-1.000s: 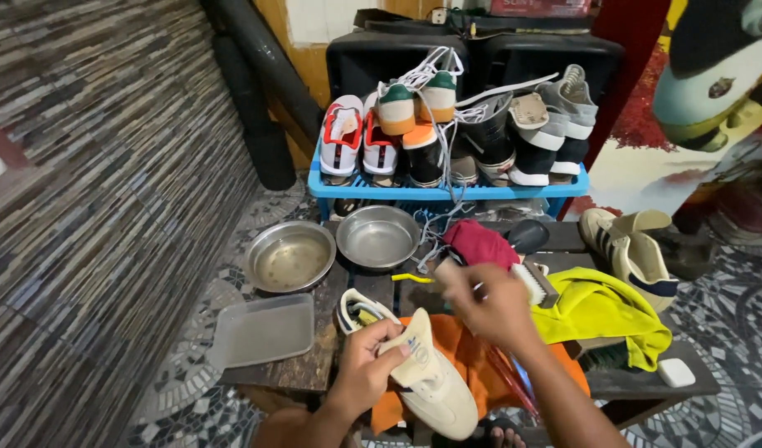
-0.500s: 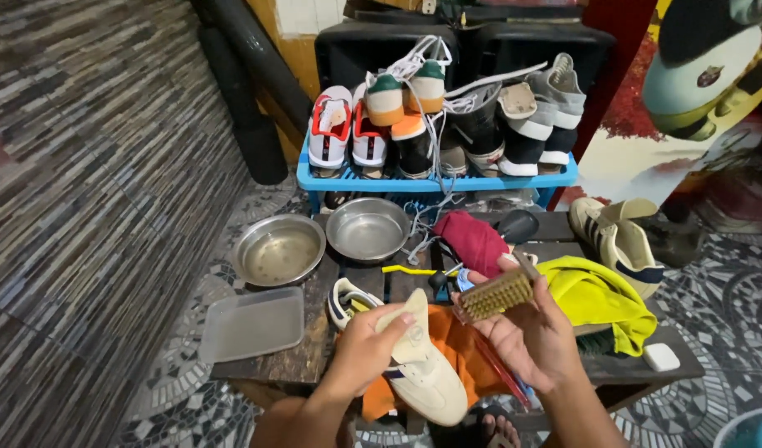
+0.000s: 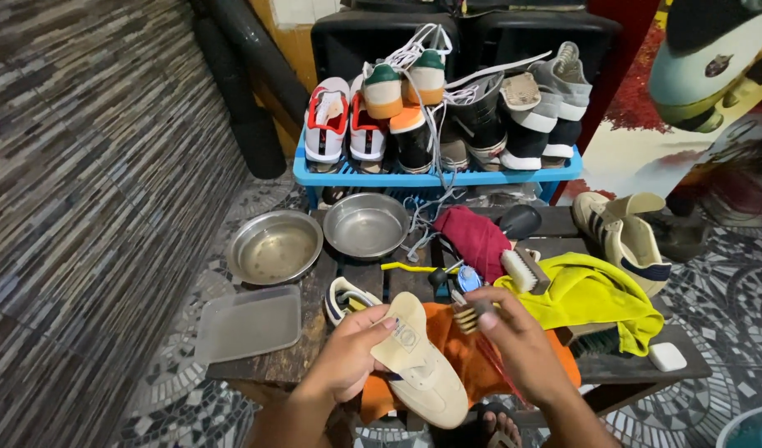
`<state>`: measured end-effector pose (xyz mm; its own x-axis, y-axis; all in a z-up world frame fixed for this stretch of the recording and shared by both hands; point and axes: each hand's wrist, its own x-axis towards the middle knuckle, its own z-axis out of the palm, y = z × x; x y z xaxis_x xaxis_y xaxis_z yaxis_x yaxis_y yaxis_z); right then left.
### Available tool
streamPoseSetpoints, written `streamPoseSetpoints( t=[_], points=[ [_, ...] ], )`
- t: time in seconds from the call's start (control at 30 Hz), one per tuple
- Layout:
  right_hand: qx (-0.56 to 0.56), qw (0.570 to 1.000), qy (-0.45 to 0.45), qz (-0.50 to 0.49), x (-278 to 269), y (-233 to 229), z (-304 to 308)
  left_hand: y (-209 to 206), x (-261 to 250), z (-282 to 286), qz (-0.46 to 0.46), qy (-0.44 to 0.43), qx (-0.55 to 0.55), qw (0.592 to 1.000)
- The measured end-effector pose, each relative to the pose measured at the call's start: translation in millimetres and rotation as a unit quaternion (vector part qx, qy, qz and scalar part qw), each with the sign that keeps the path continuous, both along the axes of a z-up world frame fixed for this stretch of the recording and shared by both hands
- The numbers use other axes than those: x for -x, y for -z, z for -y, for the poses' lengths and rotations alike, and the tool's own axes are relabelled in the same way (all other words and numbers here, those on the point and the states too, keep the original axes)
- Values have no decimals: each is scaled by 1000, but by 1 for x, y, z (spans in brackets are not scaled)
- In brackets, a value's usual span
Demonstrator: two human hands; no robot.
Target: The person scrubs the upper part of a white sneaker with a brush, repeatedly dipping the brush into a metal bowl of water to wet it. The person holds the shoe steady with one hand while scrubbing with the other.
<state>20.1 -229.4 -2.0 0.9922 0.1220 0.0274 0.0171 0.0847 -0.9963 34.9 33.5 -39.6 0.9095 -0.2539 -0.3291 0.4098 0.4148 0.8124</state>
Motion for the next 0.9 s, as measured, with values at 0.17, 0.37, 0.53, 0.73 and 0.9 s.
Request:
streamPoseSetpoints(
  t=[0.17,0.37,0.53,0.73,0.9],
  points=[
    [231,944,-20,236,-4,10,-9,-4,-1,4,6,-7,19,1000],
    [313,897,-21,311,-7,24,-21,-14,1,10,-26,-55,47,997],
    [319,835,-36,447,1,12,-28,-19,4,12,-18,-46,30,998],
    [351,806,-7,476,-5,21,-21,-14,5,13,-12,-52,34,998],
    [332,825,16,458,5,6,-29,-17,6,13,1,-47,38,998]
  ],
)
